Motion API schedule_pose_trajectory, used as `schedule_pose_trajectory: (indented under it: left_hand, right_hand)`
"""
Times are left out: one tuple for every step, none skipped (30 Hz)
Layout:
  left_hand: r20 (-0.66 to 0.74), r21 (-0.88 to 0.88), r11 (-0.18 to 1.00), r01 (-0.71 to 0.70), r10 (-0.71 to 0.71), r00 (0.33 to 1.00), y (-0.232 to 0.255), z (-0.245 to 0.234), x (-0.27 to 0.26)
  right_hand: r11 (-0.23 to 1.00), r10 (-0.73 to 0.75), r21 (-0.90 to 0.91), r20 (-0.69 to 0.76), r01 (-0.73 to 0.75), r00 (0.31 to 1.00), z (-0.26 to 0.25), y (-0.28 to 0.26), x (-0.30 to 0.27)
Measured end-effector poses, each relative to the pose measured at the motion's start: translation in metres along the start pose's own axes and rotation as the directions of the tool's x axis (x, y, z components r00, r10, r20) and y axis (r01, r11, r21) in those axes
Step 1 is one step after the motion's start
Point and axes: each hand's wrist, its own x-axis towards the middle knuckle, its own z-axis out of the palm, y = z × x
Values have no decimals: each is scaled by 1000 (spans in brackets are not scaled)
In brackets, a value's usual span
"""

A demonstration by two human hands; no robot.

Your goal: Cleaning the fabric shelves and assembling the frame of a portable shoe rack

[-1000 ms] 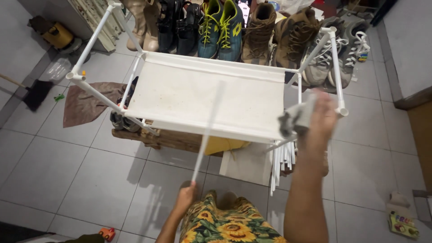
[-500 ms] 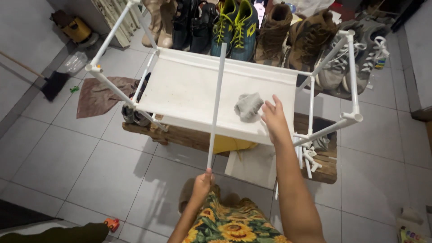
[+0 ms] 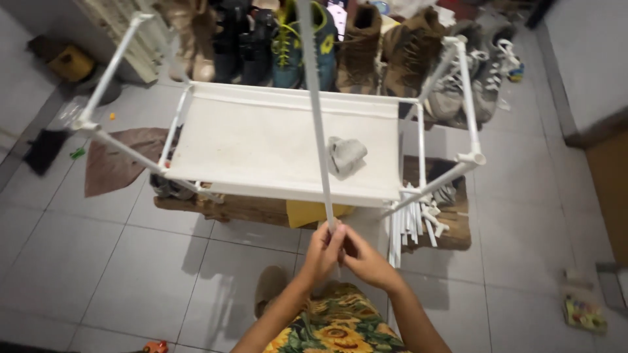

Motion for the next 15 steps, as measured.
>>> schedule_pose_trajectory:
  left_hand:
    - [17, 39, 999, -12, 11, 1000, 12, 9, -7]
    - [36, 40, 999, -1, -1, 999, 19, 14, -10]
    - [86, 76, 997, 11, -18, 996, 27, 18, -11]
    - [134, 112, 993, 20, -35, 990, 35, 22, -12]
    - [146, 113, 993, 25, -41, 988, 39, 25, -11]
    - [214, 80, 996, -50, 31, 976, 43, 27, -9]
    - [276, 41, 992, -119, 103, 955, 47, 29, -9]
    - [285, 41, 993, -113, 97, 954, 37, 27, -13]
    - [264, 12, 998, -56, 51, 963, 28, 26, -12]
    - [245, -18, 1000, 0, 4, 969, 19, 25, -12]
    - [255, -19, 1000, 1, 4, 967, 14, 21, -13]
    - [230, 26, 999, 24, -30, 973, 9, 17, -13]
    - [204, 74, 996, 53, -67, 977, 4, 12, -16]
    - [213, 75, 996, 58, -73, 974, -5, 6, -18]
    - [204, 78, 995, 61, -76, 976, -13, -1, -21]
  right_hand:
    - [1000, 18, 19, 6, -18, 1000, 0, 7, -4]
    - [999, 28, 30, -11, -27, 1000, -2, 20, -7]
    - [995, 93, -29, -18, -94, 995, -5, 33, -7]
    - [983, 159, -87, -26, -161, 987, -8, 46, -8]
    - [983, 164, -79, -36, -166, 986, -9, 59, -10]
    - [985, 143, -86, -104, -153, 984, -10, 72, -12]
    - [986, 123, -93, -170, -140, 978, -10, 86, -15]
    - [985, 130, -87, -177, -147, 976, -7, 86, -24]
    - [994, 104, 2, -218, -106, 970, -9, 84, -30]
    - [994, 81, 89, -260, -59, 962, -10, 83, -36]
    - [994, 82, 91, -270, -60, 959, -14, 100, -38]
    - [991, 74, 135, -389, -22, 918, -17, 117, -41]
    - [984, 75, 178, -501, 18, 862, -19, 134, -45]
    - [983, 82, 183, -508, 15, 858, -24, 142, -49]
    - [977, 32, 189, -582, 97, 812, -29, 151, -53]
